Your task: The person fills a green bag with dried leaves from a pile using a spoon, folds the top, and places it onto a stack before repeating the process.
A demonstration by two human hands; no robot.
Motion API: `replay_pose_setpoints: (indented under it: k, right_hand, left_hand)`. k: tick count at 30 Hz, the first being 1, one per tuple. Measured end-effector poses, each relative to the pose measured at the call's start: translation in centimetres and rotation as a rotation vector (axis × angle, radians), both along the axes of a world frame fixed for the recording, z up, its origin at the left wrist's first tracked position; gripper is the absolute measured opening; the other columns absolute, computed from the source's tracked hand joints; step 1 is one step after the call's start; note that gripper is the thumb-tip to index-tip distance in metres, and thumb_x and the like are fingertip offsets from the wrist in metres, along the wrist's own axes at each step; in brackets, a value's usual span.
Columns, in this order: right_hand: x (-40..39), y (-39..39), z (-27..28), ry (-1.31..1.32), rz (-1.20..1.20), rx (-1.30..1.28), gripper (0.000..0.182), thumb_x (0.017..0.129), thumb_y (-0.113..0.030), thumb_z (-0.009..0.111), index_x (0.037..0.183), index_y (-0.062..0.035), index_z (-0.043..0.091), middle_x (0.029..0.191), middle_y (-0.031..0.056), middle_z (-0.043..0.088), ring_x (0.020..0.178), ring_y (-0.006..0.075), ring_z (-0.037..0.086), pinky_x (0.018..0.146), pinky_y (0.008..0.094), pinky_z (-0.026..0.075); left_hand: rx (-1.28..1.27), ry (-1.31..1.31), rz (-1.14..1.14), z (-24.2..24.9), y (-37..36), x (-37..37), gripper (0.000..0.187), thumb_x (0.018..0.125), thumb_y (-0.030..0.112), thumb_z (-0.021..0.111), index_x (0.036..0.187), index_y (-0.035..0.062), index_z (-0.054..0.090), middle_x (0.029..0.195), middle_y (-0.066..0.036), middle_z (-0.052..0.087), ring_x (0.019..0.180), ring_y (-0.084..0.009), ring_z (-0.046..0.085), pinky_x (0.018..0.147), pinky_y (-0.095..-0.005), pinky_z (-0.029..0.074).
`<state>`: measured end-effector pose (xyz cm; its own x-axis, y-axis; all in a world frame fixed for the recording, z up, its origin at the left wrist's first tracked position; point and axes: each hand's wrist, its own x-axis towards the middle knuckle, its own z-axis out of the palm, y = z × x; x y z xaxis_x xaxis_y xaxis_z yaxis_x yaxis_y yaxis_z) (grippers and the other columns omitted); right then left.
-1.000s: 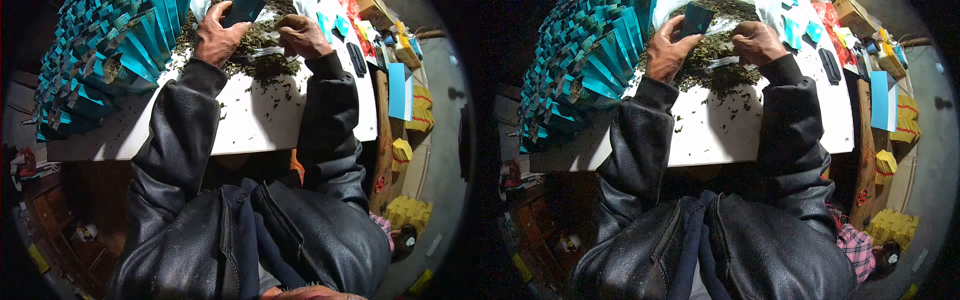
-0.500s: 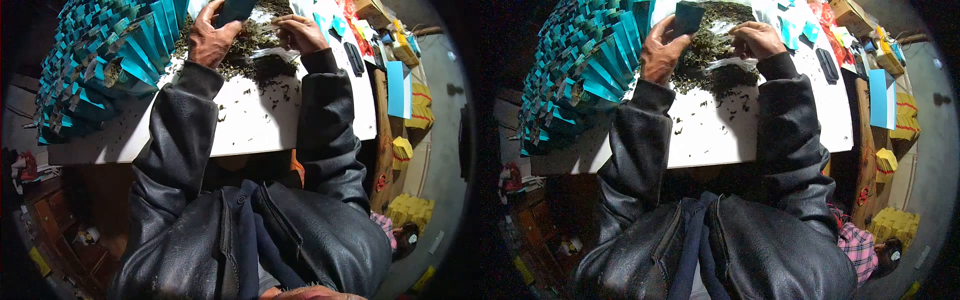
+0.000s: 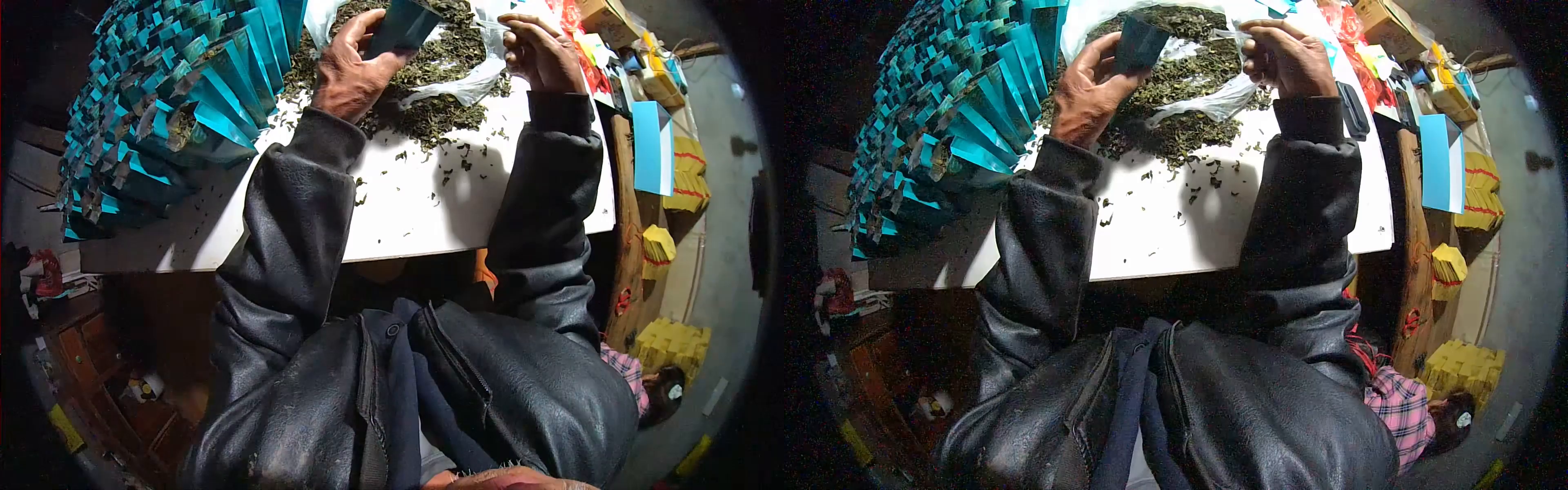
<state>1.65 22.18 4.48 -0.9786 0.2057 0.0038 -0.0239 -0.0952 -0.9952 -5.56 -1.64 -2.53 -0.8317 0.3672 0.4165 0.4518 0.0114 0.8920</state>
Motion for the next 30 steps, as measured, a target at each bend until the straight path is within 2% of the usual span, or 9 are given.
replay_pose_setpoints:
  k: [10, 16, 19, 21, 23, 24, 27, 28, 30]
  right_hand:
    - [0.4, -0.4, 0.7, 0.027, -0.060, 0.001, 0.021, 0.089, -0.013, 0.054, 0.104, -0.0007, 0.061, 0.073, 0.0043, 0.059, 0.055, 0.0110, 0.053, 0.048, 0.0216, 0.040]
    - [-0.2, -1.7, 0.0, 0.227, -0.022, 0.325, 0.018, 0.089, -0.015, 0.055, 0.099, -0.0018, 0.063, 0.069, 0.0066, 0.064, 0.054, 0.0133, 0.061, 0.047, 0.0217, 0.048]
    - [-1.1, -2.1, 0.1, 0.853, -0.248, 1.716, 0.020, 0.079, -0.012, 0.064, 0.099, -0.0092, 0.060, 0.068, 0.0037, 0.061, 0.055, 0.0115, 0.061, 0.048, 0.0237, 0.049]
    - [-0.4, -3.1, 0.6, 0.741, -0.253, 1.733, 0.027, 0.072, -0.011, 0.068, 0.097, -0.0123, 0.059, 0.070, 0.0016, 0.058, 0.059, 0.0125, 0.061, 0.051, 0.0250, 0.050]
    - [0.3, -4.2, 1.8, 0.432, 0.056, 1.016, 0.027, 0.070, -0.008, 0.067, 0.095, -0.0123, 0.058, 0.073, 0.0002, 0.058, 0.061, 0.0154, 0.061, 0.053, 0.0257, 0.050]
    - [-0.3, -4.3, 2.2, 0.561, 0.011, 1.347, 0.023, 0.073, -0.004, 0.064, 0.094, -0.0110, 0.058, 0.073, 0.0013, 0.059, 0.061, 0.0178, 0.061, 0.053, 0.0273, 0.049]
    - [-0.4, -5.9, 3.0, 0.632, 0.089, 1.272, 0.020, 0.074, -0.003, 0.062, 0.093, -0.0105, 0.058, 0.074, 0.0040, 0.060, 0.062, 0.0208, 0.062, 0.054, 0.0282, 0.049]
    - [-0.3, -6.8, 3.6, 0.724, 0.098, 1.404, 0.018, 0.074, -0.002, 0.062, 0.090, -0.0081, 0.058, 0.078, 0.0067, 0.061, 0.067, 0.0218, 0.063, 0.058, 0.0285, 0.050]
    - [0.2, -8.4, 3.7, 0.590, 0.197, 1.119, 0.018, 0.072, 0.002, 0.062, 0.090, -0.0034, 0.058, 0.082, 0.0072, 0.063, 0.072, 0.0209, 0.064, 0.063, 0.0262, 0.051]
  left_hand:
    - [-0.040, 0.069, 0.003, -0.1, 0.3, 0.2, 0.060, 0.072, 0.021, 0.072, 0.123, 0.0008, 0.048, 0.106, -0.014, 0.061, 0.096, -0.0205, 0.060, 0.083, -0.0302, 0.050]
    - [-0.095, 0.060, 0.022, 0.4, 0.2, 0.9, 0.057, 0.074, 0.020, 0.069, 0.123, 0.0003, 0.048, 0.104, -0.014, 0.061, 0.093, -0.0198, 0.061, 0.083, -0.0296, 0.050]
    - [-0.075, 0.042, 0.005, 0.4, 0.3, 0.7, 0.059, 0.073, 0.021, 0.070, 0.124, 0.0005, 0.048, 0.103, -0.015, 0.062, 0.094, -0.0204, 0.060, 0.082, -0.0303, 0.050]
    - [-0.067, 0.037, -0.008, 0.4, 0.3, 0.6, 0.060, 0.073, 0.021, 0.070, 0.124, 0.0006, 0.047, 0.104, -0.015, 0.061, 0.095, -0.0215, 0.060, 0.082, -0.0316, 0.050]
    - [-0.065, 0.043, -0.011, 0.4, 0.1, 0.7, 0.062, 0.072, 0.022, 0.071, 0.125, 0.0009, 0.046, 0.104, -0.015, 0.061, 0.095, -0.0220, 0.060, 0.083, -0.0319, 0.050]
    - [-0.065, 0.047, -0.020, 0.6, 0.2, 0.8, 0.064, 0.071, 0.022, 0.072, 0.126, 0.0012, 0.045, 0.103, -0.015, 0.060, 0.094, -0.0226, 0.060, 0.083, -0.0323, 0.050]
    - [0.000, 0.077, -0.099, 0.4, 0.8, 1.5, 0.091, 0.061, 0.039, 0.081, 0.132, 0.0037, 0.036, 0.114, -0.015, 0.054, 0.104, -0.0246, 0.056, 0.091, -0.0353, 0.048]
    - [-0.063, 0.207, -0.039, 0.0, 0.9, 1.5, 0.099, 0.058, 0.035, 0.083, 0.135, 0.0052, 0.029, 0.121, -0.018, 0.050, 0.109, -0.0269, 0.053, 0.094, -0.0370, 0.046]
    - [-0.053, 0.246, -0.026, -0.6, 1.1, 1.3, 0.107, 0.057, 0.030, 0.084, 0.139, 0.0071, 0.020, 0.128, -0.021, 0.045, 0.114, -0.0293, 0.050, 0.097, -0.0381, 0.044]
